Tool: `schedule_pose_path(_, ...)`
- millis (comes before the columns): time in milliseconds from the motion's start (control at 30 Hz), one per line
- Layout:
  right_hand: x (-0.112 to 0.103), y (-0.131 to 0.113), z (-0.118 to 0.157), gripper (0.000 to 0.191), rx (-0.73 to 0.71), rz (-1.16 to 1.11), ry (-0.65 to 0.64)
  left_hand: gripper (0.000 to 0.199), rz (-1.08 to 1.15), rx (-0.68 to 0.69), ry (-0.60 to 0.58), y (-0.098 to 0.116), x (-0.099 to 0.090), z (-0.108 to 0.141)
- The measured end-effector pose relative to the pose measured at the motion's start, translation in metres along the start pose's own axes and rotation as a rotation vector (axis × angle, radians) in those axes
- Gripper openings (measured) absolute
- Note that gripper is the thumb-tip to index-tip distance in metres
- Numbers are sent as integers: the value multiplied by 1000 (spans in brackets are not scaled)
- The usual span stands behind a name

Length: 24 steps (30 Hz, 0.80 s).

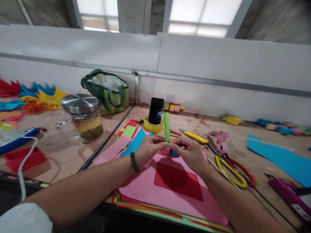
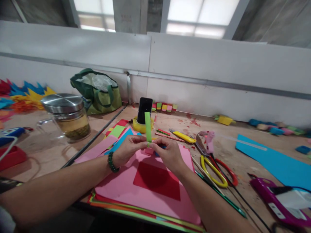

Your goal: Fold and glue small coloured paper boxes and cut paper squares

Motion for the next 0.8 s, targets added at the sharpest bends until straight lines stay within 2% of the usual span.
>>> schedule_pose_path(167, -1, -1, -1, 23, 8, 53, -5, 17, 27, -11, 23, 1, 1, 2)
schedule_pose_path(367, -2, 1, 0, 26, 23, -17, 40, 25, 18, -7, -32, 5, 4, 3)
schedule_pose_path(600, 3, 2, 1, 27, 176, -194, -109, 17, -19, 94, -10, 9, 2, 1)
schedule_pose_path(700, 3, 0, 0, 26, 140, -160, -110, 21, -48, 113, 17, 6, 1, 1)
schedule_pose_path(800, 1, -5, 0, 23, 39, -68, -79, 32, -53, 77, 61, 2, -1, 1)
Point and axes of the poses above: each hand's wrist, its own z-axis away from the middle knuckle, its own x-axis out of the palm, y = z × x, the point moved 6 cm from there along -z, towards the middle knuckle, and after that the axes turned 7 degrees about -x, right-handed, at the moved point
